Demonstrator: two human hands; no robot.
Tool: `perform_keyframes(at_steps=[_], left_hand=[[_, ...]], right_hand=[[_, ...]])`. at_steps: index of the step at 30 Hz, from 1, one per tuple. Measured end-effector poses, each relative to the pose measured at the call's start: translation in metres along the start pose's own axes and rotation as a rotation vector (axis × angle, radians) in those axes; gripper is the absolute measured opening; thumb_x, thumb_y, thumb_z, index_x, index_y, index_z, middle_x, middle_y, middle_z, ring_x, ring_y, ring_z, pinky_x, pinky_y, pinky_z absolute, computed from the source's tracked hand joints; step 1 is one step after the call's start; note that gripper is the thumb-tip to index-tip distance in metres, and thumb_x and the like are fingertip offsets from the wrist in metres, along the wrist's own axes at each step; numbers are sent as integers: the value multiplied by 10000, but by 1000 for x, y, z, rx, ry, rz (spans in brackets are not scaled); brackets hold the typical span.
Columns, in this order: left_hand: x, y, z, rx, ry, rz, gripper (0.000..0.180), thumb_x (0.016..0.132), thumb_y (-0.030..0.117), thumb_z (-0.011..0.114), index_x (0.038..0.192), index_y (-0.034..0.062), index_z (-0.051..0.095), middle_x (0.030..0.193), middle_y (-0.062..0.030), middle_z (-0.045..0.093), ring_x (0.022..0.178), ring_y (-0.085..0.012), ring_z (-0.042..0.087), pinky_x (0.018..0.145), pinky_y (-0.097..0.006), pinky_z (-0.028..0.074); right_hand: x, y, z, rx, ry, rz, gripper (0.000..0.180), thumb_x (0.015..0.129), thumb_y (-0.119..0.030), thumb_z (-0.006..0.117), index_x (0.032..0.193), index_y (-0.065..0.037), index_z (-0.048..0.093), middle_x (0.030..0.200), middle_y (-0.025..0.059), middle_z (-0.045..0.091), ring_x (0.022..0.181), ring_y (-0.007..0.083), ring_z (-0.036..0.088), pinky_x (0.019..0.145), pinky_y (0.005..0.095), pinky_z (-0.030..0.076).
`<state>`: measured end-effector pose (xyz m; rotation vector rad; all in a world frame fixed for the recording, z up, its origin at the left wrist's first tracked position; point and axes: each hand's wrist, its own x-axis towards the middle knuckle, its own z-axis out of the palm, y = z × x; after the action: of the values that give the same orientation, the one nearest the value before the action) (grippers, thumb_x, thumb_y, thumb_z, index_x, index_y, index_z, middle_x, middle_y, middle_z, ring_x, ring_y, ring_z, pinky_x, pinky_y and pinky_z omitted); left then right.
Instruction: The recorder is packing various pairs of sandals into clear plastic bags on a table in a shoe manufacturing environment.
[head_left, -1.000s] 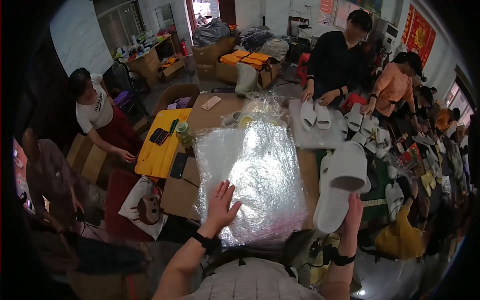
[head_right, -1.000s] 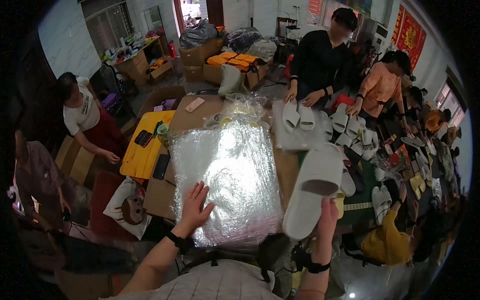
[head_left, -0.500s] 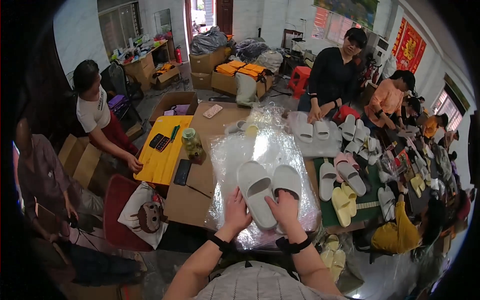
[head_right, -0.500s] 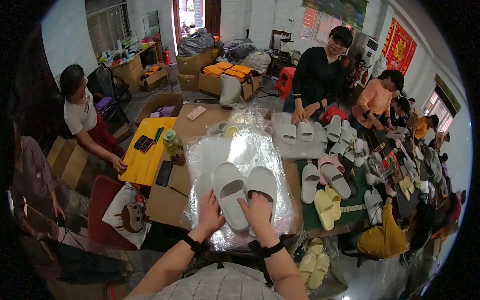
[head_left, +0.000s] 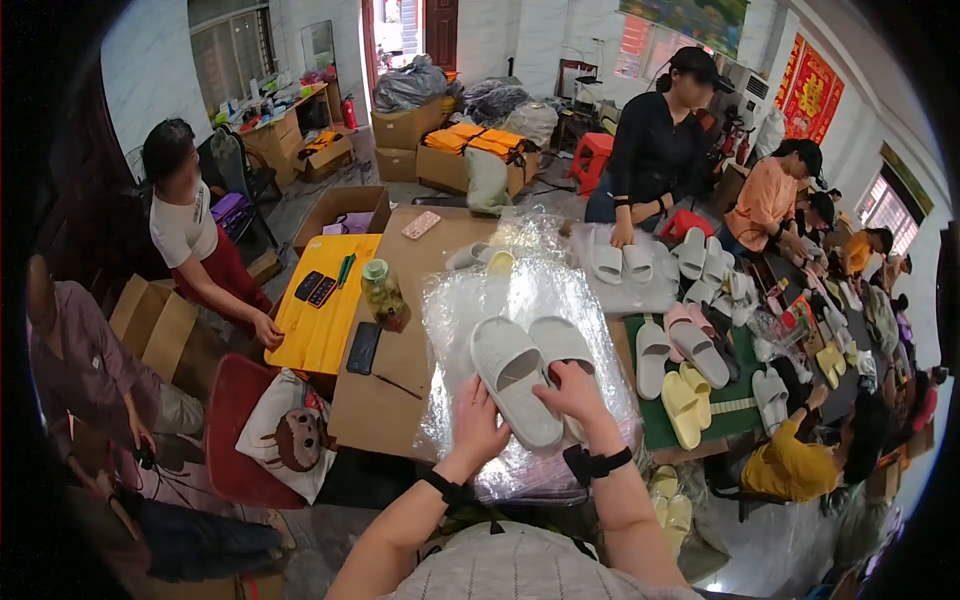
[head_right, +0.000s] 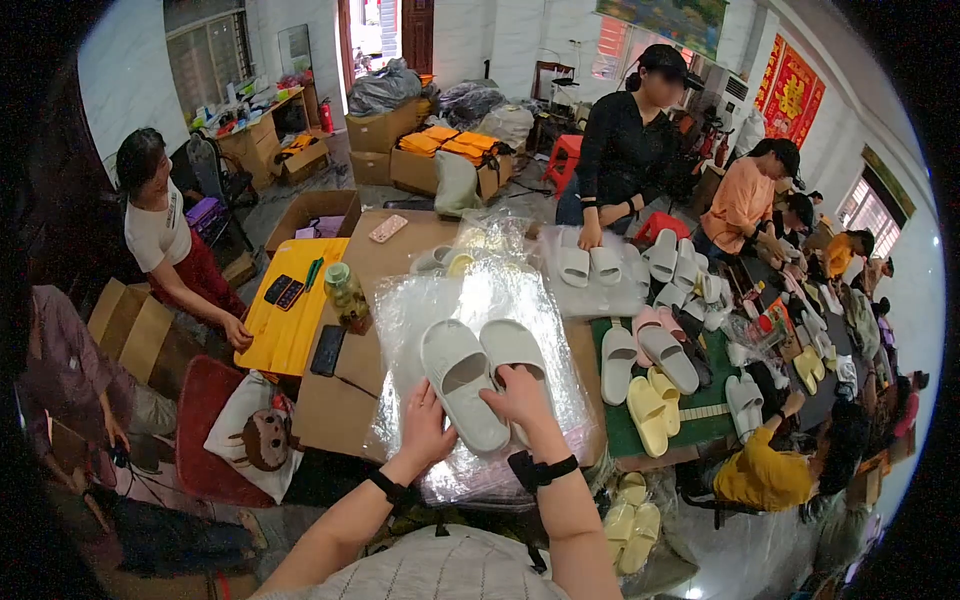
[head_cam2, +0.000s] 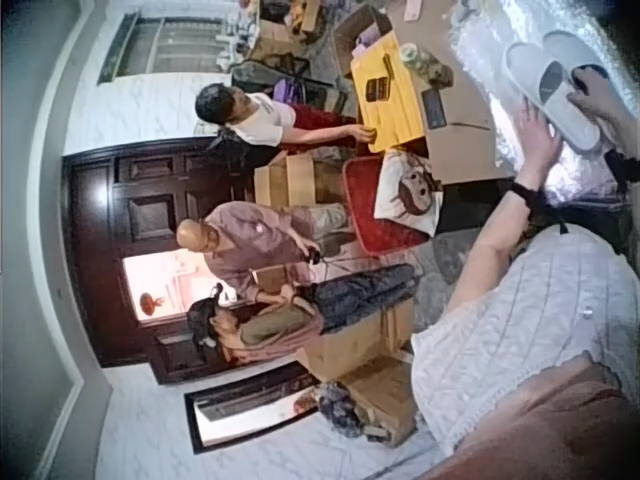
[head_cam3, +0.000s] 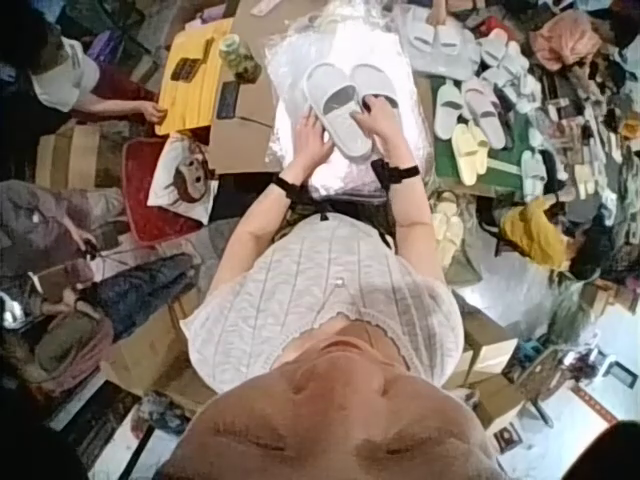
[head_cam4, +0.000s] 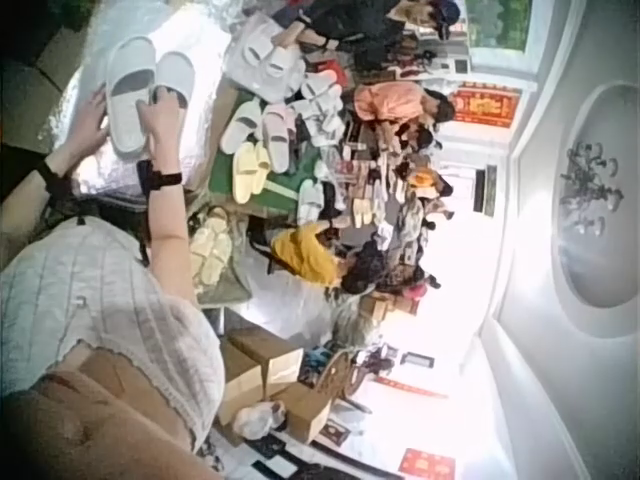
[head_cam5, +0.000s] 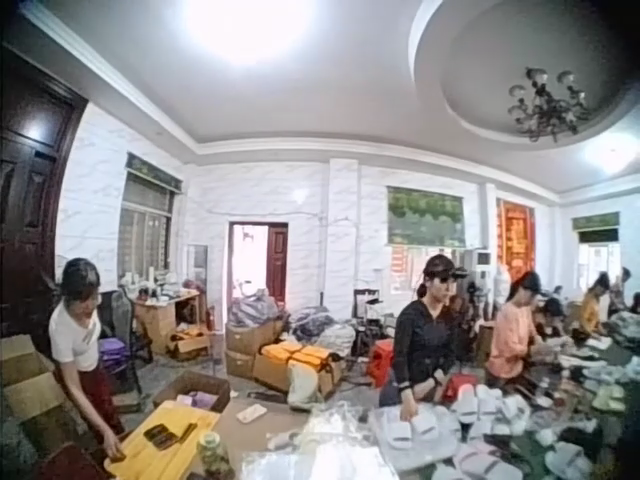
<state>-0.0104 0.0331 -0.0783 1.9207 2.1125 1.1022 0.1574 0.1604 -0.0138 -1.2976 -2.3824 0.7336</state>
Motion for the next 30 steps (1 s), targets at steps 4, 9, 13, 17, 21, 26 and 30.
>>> perform_keyframes(at_steps=[4, 9, 13, 17, 21, 26, 30], left_hand=[[0, -1, -2, -5, -5, 12, 596, 802, 290, 676, 1301, -19, 574, 1448, -235, 479, 1380, -446, 373, 1132, -532, 312], [2, -3, 7, 21, 50, 42, 600, 812, 308, 658, 1305, -23, 572, 1429, -233, 499, 1376, -436, 385, 1130, -539, 312], [-1, -8, 12, 45, 48, 12, 610, 816, 323, 649, 1314, -22, 569, 1438, -240, 493, 1387, -427, 380, 1135, -535, 308], [-3, -10, 12, 4, 6, -33, 643, 829, 377, 653, 1331, -15, 562, 1477, -254, 451, 1405, -423, 361, 1158, -532, 274], [1, 1, -1, 21, -127, -57, 722, 859, 447, 624, 1414, 2, 498, 1550, -236, 369, 1461, -406, 280, 1189, -506, 227], [15, 8, -25, 123, -451, -75, 971, 800, 525, 670, 1499, -54, 323, 1587, -314, 215, 1495, -454, 146, 1225, -486, 140], [16, 4, -26, 153, -492, -29, 1018, 790, 569, 679, 1508, -52, 311, 1588, -311, 218, 1492, -455, 156, 1226, -483, 140]], right_hand=[[13, -7, -14, -23, -72, 12, 473, 791, -401, 771, 998, -1, 629, 979, 217, 610, 942, 386, 605, 813, 472, 496], [28, 7, 25, -252, 125, -67, 472, 872, -446, 693, 949, 18, 652, 1002, 226, 622, 961, 399, 602, 813, 489, 509], [25, 14, 32, -209, 166, -76, 382, 906, -380, 646, 910, 1, 656, 986, 224, 627, 970, 399, 596, 805, 497, 518], [0, 22, 23, -258, 237, 9, 341, 905, -347, 635, 842, -12, 647, 910, 204, 633, 919, 394, 604, 778, 505, 518], [-26, 74, 10, -323, 390, 138, 386, 898, -358, 621, 786, 12, 627, 852, 228, 623, 839, 423, 606, 758, 526, 491], [-74, 112, -18, -344, 460, 266, 390, 911, -337, 622, 768, 26, 615, 829, 234, 622, 827, 433, 609, 737, 525, 485], [-122, 127, -31, -188, 513, 339, 371, 909, -305, 643, 788, 43, 596, 815, 239, 599, 793, 435, 589, 711, 513, 466]])
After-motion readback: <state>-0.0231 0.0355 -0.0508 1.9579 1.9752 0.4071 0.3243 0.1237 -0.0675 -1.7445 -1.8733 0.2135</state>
